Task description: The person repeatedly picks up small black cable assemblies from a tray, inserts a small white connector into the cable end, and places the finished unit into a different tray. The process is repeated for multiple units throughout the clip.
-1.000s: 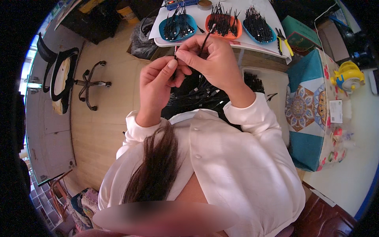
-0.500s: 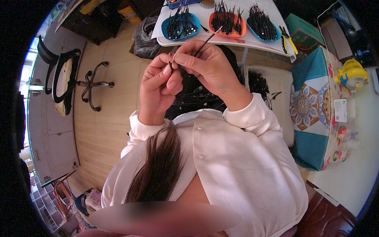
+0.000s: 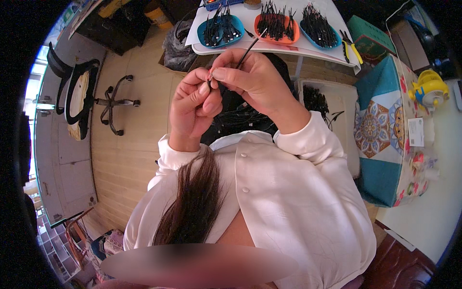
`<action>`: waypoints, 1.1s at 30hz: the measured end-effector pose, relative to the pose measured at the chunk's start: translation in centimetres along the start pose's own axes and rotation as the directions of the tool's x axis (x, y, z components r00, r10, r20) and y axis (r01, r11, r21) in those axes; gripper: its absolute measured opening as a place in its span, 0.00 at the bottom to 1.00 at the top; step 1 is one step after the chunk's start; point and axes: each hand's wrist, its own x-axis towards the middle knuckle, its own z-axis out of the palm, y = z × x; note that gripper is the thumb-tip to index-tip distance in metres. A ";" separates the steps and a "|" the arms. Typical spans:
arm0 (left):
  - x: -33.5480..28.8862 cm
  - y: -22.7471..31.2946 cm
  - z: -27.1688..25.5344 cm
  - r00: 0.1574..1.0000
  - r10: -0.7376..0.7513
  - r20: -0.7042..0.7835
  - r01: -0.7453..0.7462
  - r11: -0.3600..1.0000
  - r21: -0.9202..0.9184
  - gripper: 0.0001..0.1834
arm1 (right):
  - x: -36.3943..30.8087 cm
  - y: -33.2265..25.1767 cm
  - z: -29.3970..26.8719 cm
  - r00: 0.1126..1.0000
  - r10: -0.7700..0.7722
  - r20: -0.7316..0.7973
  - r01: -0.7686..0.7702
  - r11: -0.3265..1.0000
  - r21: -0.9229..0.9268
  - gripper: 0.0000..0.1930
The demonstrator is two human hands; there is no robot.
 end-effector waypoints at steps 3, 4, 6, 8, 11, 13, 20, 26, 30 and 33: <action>-0.6 -0.4 0.1 0.991 0.127 -0.032 -0.107 0.926 0.361 0.08 | -0.4 0.2 -0.5 0.998 0.065 -0.015 -0.064 0.997 0.049 0.05; -0.9 -0.5 0.1 0.983 0.180 -0.039 -0.132 0.838 0.530 0.09 | -0.5 0.2 -0.6 0.998 0.048 -0.033 -0.048 0.999 0.006 0.05; -1.3 -0.6 0.2 0.963 0.264 0.063 -0.219 0.620 0.753 0.09 | -0.6 0.2 -0.9 0.999 0.026 -0.020 -0.026 0.999 -0.046 0.05; -1.3 -0.6 0.2 0.945 0.307 0.113 -0.258 0.487 0.834 0.08 | -0.3 0.3 -1.2 0.984 0.156 0.082 -0.165 0.980 0.114 0.05; -1.1 -0.5 0.2 0.956 0.269 -0.118 -0.170 0.834 0.525 0.07 | -0.2 0.4 -1.6 0.969 0.241 0.060 -0.245 0.968 0.064 0.11; -0.7 -0.2 0.0 0.912 0.368 -0.183 -0.245 0.844 0.478 0.08 | -0.5 0.5 -1.6 0.975 0.219 -0.043 -0.222 0.967 -0.126 0.15; 0.8 -1.0 0.1 0.842 0.451 -0.297 -0.273 0.830 0.486 0.10 | -2.2 1.5 -0.9 0.982 0.108 -0.155 -0.134 0.977 -0.168 0.10; 0.8 -1.4 1.0 0.882 0.323 -0.343 -0.167 0.895 0.413 0.10 | -2.4 2.9 0.0 0.967 0.181 -0.180 -0.219 0.950 -0.224 0.10; 0.3 -1.5 1.1 0.889 0.285 -0.359 -0.109 0.892 0.439 0.09 | -2.6 2.9 0.0 0.970 0.099 -0.222 -0.168 0.933 -0.317 0.11; 1.0 -2.4 0.9 0.809 0.552 -0.201 -0.330 0.710 0.622 0.09 | -2.6 1.6 -0.5 0.969 -0.063 -0.237 -0.086 0.819 -0.567 0.13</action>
